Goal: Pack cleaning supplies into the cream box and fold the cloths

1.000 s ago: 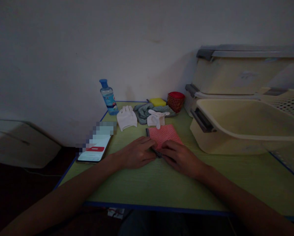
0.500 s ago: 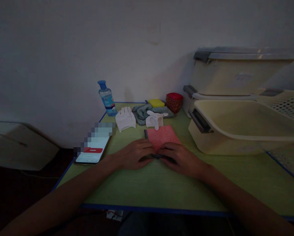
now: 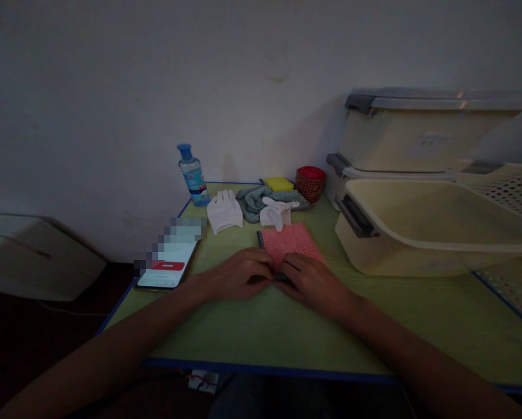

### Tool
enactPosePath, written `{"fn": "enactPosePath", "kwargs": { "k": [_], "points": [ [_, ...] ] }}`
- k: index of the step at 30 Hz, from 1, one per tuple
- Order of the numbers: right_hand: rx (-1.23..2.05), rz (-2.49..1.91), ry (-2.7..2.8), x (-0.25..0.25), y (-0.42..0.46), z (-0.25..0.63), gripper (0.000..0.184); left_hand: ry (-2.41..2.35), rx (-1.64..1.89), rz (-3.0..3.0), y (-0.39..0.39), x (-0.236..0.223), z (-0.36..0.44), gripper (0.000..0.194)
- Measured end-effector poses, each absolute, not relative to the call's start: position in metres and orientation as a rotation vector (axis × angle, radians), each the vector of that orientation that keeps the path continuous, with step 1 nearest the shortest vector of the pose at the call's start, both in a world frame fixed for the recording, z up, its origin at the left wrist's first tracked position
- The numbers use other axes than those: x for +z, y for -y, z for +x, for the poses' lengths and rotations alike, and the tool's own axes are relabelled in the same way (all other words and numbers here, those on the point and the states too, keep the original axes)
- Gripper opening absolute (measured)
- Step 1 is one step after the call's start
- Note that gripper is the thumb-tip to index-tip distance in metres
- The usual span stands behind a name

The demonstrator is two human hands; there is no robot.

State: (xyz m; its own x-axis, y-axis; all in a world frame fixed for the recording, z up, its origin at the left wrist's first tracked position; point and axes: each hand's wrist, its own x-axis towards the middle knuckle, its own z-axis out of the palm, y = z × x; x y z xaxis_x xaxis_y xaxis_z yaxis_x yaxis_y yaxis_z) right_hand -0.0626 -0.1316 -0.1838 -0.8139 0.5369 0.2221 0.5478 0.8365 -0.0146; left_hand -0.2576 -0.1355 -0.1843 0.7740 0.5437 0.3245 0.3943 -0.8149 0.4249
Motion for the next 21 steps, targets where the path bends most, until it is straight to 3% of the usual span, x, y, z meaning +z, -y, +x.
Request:
{"fn": "enactPosePath", "kwargs": {
  "k": [5, 9, 14, 19, 21],
  "points": [
    [-0.212, -0.770, 2.828, -0.189, 0.130, -0.063, 0.011, -0.845, 0.701, 2.674, 0.132, -0.189, -0.258, 0.011],
    [0.038, -0.805, 2.735, -0.186, 0.125, -0.059, 0.012, -0.970, 0.726, 2.802, 0.127, -0.193, -0.262, 0.019],
    [0.217, -0.870, 2.659, -0.179, 0.126, -0.058, 0.007, -1.019, 0.694, 2.957, 0.121, -0.196, -0.265, 0.015],
    [0.114, -0.941, 2.699, -0.181, 0.131, -0.064, 0.021, -1.000, 0.682, 2.996, 0.122, -0.194, -0.262, 0.016],
    [0.049, -0.972, 2.708, -0.182, 0.132, -0.066, 0.017, -1.001, 0.680, 2.988, 0.123, -0.194, -0.260, 0.016]
  ]
}}
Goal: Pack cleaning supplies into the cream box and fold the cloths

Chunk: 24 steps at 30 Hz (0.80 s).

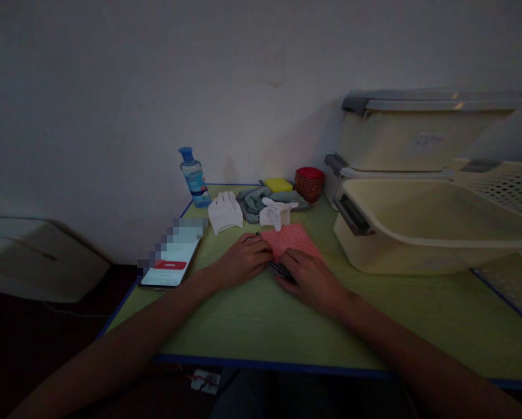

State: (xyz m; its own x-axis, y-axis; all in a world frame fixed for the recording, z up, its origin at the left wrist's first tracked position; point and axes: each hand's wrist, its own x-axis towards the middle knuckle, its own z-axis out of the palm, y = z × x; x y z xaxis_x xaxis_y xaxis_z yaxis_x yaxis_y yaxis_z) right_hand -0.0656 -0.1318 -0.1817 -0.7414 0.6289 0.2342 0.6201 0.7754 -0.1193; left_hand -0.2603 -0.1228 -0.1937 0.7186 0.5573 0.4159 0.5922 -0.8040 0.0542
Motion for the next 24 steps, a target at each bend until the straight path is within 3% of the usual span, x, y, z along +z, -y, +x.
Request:
{"fn": "enactPosePath", "kwargs": {
  "k": [12, 24],
  "points": [
    [0.285, -0.829, 2.406, -0.172, 0.127, -0.054, 0.017, 1.342, -0.863, -2.760, 0.116, -0.194, -0.264, 0.015],
    [1.091, -0.879, 1.803, -0.145, 0.123, -0.042, 0.023, 1.502, -2.098, -2.598, 0.131, -0.155, -0.261, 0.009]
  ]
}}
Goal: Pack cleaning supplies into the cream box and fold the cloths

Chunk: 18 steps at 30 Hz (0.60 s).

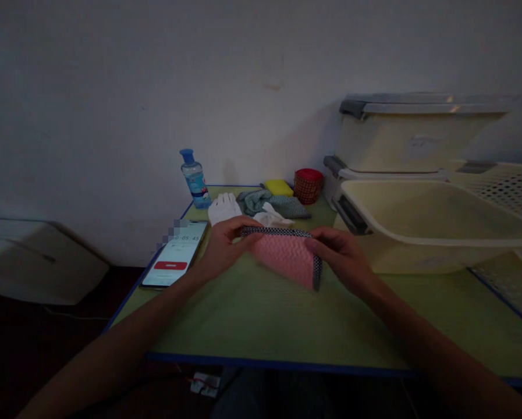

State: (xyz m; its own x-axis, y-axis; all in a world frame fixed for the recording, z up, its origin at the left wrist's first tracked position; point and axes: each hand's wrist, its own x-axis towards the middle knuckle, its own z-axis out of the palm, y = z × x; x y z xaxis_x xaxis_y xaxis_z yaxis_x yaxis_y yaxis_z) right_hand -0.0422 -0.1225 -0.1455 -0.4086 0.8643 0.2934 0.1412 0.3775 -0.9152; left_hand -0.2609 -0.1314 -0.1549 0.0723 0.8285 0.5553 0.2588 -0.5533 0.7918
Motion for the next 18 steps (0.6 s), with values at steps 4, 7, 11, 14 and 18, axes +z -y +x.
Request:
{"fn": "enactPosePath", "kwargs": {
  "k": [4, 7, 11, 14, 18],
  "points": [
    [1.354, -0.917, 1.698, -0.144, 0.118, -0.038, 0.026, -1.117, 1.443, 1.511, 0.137, -0.150, -0.255, 0.021],
    [1.373, -1.048, 1.779, -0.156, 0.109, -0.036, 0.027, -1.279, 1.241, 1.460, 0.132, -0.163, -0.252, 0.025],
    [1.095, -1.214, 2.123, -0.174, 0.098, -0.036, 0.023, -1.508, 1.043, 1.658, 0.123, -0.187, -0.251, 0.021],
    [0.736, -1.241, 2.285, -0.180, 0.097, -0.038, 0.023, -1.605, 0.977, 1.849, 0.123, -0.195, -0.251, 0.023],
    [0.437, -1.212, 2.343, -0.180, 0.098, -0.037, 0.017, -1.741, 0.865, 2.105, 0.128, -0.194, -0.251, 0.026]
  ]
}}
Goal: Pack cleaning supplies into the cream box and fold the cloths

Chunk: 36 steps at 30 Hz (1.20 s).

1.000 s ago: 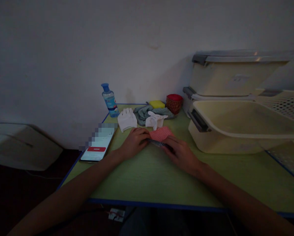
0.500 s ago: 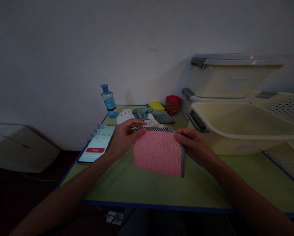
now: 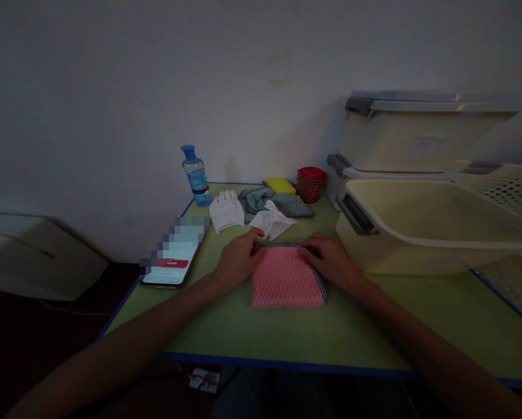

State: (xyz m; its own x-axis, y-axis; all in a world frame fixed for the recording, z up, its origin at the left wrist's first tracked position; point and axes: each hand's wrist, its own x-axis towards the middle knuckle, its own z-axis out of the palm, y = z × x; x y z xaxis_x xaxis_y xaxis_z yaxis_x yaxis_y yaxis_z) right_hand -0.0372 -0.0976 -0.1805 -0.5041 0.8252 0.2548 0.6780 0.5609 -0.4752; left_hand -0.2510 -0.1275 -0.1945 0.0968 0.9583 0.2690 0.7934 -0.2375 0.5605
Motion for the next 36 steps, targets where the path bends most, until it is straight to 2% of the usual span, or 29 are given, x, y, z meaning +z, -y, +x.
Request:
{"fn": "enactPosePath", "kwargs": {
  "k": [2, 8, 13, 16, 21, 27, 36],
  "points": [
    [0.424, -1.214, 2.301, -0.179, 0.097, -0.036, 0.010, -1.752, 0.863, 2.156, 0.129, -0.192, -0.251, 0.024],
    [0.427, -0.921, 2.259, -0.162, 0.104, -0.034, 0.011, -1.514, 1.120, 2.341, 0.144, -0.180, -0.240, 0.020],
    [0.284, -0.692, 2.556, -0.158, 0.118, -0.034, 0.026, -1.252, 0.839, 2.578, 0.164, -0.180, -0.224, 0.027],
    [0.133, -0.693, 2.754, -0.166, 0.123, -0.034, 0.037, -1.296, 0.645, 2.659, 0.169, -0.190, -0.220, 0.041],
    [0.043, -0.735, 2.960, -0.176, 0.128, -0.030, 0.044, -1.421, 0.418, 2.689, 0.170, -0.202, -0.221, 0.053],
    [0.120, -0.842, 2.966, -0.183, 0.129, -0.026, 0.053, -1.448, 0.339, 2.751, 0.171, -0.206, -0.226, 0.055],
    [0.156, -0.865, 2.972, -0.188, 0.129, -0.025, 0.055, -1.332, 0.322, 2.751, 0.168, -0.206, -0.233, 0.060]
  ]
}}
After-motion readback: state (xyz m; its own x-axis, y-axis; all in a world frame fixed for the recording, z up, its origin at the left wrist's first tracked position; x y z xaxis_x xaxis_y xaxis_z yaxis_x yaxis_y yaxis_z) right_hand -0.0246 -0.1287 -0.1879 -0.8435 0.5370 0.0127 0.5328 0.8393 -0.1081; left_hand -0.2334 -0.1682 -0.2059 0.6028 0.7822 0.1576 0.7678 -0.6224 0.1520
